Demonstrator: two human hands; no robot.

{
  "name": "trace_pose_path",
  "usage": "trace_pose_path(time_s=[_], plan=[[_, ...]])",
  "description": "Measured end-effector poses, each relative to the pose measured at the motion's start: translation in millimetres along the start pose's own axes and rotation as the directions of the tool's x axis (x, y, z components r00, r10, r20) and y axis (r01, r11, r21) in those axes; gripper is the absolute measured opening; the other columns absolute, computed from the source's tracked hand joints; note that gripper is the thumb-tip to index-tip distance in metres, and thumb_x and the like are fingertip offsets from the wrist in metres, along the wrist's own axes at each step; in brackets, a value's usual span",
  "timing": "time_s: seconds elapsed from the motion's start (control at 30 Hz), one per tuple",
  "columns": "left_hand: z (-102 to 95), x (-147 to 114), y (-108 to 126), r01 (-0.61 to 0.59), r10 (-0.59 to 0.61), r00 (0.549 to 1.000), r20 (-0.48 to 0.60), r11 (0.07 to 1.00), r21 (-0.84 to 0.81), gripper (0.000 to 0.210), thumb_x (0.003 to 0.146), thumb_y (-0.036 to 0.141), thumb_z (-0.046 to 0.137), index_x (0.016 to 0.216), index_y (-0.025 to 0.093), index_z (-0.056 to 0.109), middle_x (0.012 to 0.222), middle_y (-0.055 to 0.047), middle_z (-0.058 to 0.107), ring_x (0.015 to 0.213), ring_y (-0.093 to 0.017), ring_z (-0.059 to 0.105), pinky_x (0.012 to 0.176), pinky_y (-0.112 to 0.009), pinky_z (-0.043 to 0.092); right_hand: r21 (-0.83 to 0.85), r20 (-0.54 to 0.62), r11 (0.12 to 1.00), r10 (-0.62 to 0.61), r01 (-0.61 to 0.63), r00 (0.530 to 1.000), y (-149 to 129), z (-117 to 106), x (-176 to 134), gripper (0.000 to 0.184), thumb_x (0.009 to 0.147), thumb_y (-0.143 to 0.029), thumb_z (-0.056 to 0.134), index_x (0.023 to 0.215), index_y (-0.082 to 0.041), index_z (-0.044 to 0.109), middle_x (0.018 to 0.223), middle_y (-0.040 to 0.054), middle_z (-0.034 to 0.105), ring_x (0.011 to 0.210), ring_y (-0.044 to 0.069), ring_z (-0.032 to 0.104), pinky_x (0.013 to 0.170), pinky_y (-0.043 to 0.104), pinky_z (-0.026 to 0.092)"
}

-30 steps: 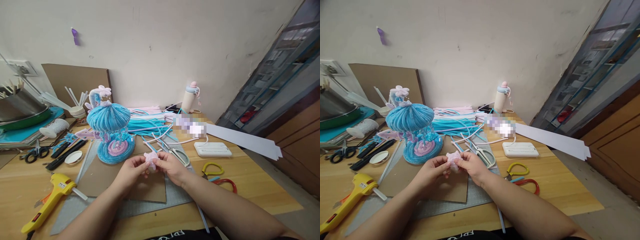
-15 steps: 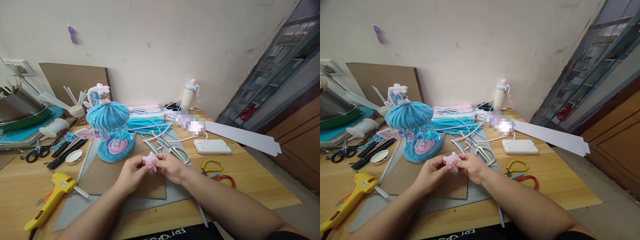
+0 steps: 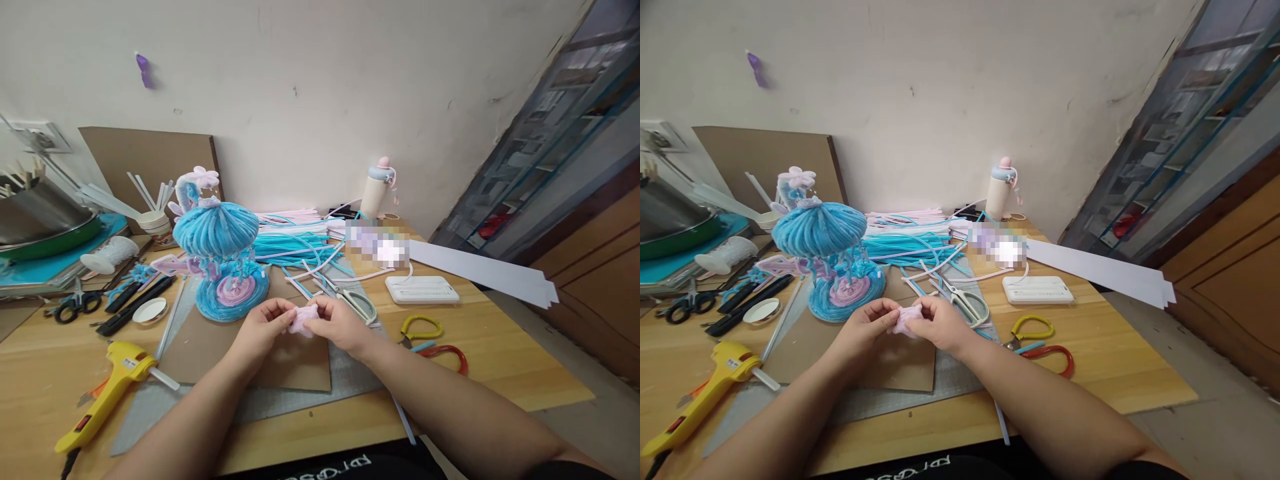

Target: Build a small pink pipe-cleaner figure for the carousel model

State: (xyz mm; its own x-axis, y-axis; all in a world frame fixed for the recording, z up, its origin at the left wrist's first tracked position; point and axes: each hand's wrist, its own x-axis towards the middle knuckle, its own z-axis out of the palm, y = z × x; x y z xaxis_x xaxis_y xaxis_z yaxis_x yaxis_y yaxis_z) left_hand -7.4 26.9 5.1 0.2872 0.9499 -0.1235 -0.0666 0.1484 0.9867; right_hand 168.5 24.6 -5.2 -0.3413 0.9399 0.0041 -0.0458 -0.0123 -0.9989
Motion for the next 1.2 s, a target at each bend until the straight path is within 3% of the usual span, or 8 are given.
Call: trace_pose_path(time_s=[0.1,0.23,0.47,0.6,0.83,0.97,1.1,1.2], plan=[[0.3,-2,2,0.025,-0.02,0.999,0.046,0.992,-0.127,0.022,0.069,0.033,0.071,0.073,0.014,0.062,0.061,0.0,0.057,0.053,-0.008,0.045,0.052,-0.02,0.035,0.228,-0.006,0.973,0.039,-0.037,0.999,-1,1,0,0.022,0.068,-0.032,0.07,0.08,-0.014,0.064,0.072,0.0006,0.062,0.066,0.01,0.052,0.063,0.022,0.039],[2.9,-6,6,0.072,-0.061,0.997,0.055,0.97,-0.231,0.023,0.068,0.033,0.073,0.073,0.014,0.062,0.068,-0.001,0.061,0.057,-0.008,0.049,0.054,-0.02,0.038,0.422,0.097,0.894,0.119,-0.149,0.988,-2,1,0,0.029,0.068,-0.036,0.073,0.084,-0.014,0.065,0.075,0.0036,0.066,0.066,0.012,0.058,0.061,0.024,0.043],[-1.2,-5,3,0.074,-0.07,0.996,0.047,0.991,-0.109,0.023,0.068,0.032,0.074,0.064,0.012,0.063,0.059,0.0,0.06,0.052,-0.007,0.048,0.053,-0.02,0.036,0.397,0.064,0.914,0.058,-0.079,0.996,1,3,-1,0.028,0.064,-0.034,0.077,0.078,-0.013,0.064,0.074,0.0022,0.066,0.067,0.012,0.062,0.065,0.026,0.05],[-3.1,-5,1,0.139,-0.114,0.986,0.122,0.967,-0.216,0.023,0.065,0.027,0.076,0.059,0.012,0.06,0.055,0.0,0.06,0.05,-0.006,0.049,0.052,-0.019,0.036,0.309,0.052,0.95,0.04,-0.054,0.998,1,4,-2,0.026,0.065,-0.033,0.077,0.077,-0.013,0.064,0.071,0.0021,0.067,0.064,0.012,0.062,0.064,0.027,0.05],[-0.9,-6,1,0.269,-0.179,0.949,0.259,0.888,-0.373,0.024,0.064,0.02,0.077,0.064,0.013,0.054,0.067,-0.008,0.069,0.059,-0.011,0.06,0.054,-0.017,0.041,0.232,0.039,0.971,0.044,-0.052,0.998,-4,8,-6,0.027,0.063,-0.031,0.078,0.074,-0.012,0.063,0.066,0.0019,0.067,0.06,0.012,0.061,0.061,0.025,0.049],[4.3,-7,1,0.182,-0.122,0.976,0.181,0.911,-0.369,0.024,0.066,0.022,0.076,0.067,0.013,0.053,0.062,-0.003,0.065,0.058,-0.01,0.059,0.053,-0.017,0.041,0.333,0.038,0.939,0.073,-0.081,0.997,-3,11,-5,0.025,0.066,-0.03,0.076,0.076,-0.011,0.063,0.068,0.0032,0.067,0.062,0.011,0.062,0.061,0.023,0.049],[7.3,-6,2,-0.02,0.026,0.999,0.019,0.959,-0.284,0.023,0.07,0.028,0.073,0.083,0.014,0.06,0.069,0.0,0.064,0.059,-0.008,0.057,0.058,-0.019,0.044,0.6,0.129,0.76,0.218,-0.251,0.967,-5,11,-5,0.025,0.07,-0.028,0.073,0.085,-0.012,0.062,0.075,0.004,0.067,0.065,0.01,0.063,0.057,0.017,0.048],[5.3,-6,2,-0.111,0.113,0.994,0.006,0.983,-0.144,0.019,0.072,0.028,0.071,0.082,0.014,0.063,0.069,0.0,0.063,0.061,-0.008,0.056,0.06,-0.019,0.045,0.672,0.21,0.661,0.263,-0.335,0.942,-6,9,-6,0.025,0.07,-0.026,0.073,0.087,-0.011,0.061,0.074,0.004,0.066,0.061,0.008,0.061,0.053,0.015,0.047]])
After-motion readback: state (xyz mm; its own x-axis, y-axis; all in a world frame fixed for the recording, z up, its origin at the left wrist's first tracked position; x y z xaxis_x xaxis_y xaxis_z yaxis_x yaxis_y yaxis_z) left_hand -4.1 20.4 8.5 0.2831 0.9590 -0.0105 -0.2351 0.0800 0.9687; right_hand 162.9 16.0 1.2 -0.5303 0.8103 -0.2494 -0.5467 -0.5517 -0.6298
